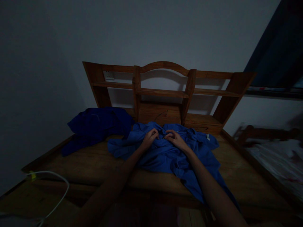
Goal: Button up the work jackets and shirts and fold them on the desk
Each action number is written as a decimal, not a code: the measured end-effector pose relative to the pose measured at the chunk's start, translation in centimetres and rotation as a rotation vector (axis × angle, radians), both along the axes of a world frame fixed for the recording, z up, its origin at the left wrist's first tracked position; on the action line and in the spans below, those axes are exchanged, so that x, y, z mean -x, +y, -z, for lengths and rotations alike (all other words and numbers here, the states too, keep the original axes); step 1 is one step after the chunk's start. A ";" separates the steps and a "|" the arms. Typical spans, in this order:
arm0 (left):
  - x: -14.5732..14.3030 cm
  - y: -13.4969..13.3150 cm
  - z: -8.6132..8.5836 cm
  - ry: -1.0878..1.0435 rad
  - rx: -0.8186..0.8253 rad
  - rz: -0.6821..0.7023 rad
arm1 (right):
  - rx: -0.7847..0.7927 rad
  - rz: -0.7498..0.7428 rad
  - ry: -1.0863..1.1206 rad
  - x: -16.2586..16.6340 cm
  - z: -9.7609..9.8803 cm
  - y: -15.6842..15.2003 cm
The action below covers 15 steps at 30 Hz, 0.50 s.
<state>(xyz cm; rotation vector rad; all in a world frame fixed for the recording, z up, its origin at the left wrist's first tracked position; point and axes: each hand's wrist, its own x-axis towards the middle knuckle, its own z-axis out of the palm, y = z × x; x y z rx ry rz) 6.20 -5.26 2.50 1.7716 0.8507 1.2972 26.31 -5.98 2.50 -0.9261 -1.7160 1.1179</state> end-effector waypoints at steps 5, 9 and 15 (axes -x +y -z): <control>0.1 0.2 0.2 -0.008 -0.013 0.024 | 0.001 -0.010 0.017 0.0 -0.1 -0.1; 0.1 0.2 0.3 0.002 -0.010 0.018 | 0.002 -0.022 0.023 0.0 -0.1 0.0; 0.1 0.2 0.2 0.012 0.019 -0.014 | -0.012 -0.027 0.021 -0.1 0.2 0.1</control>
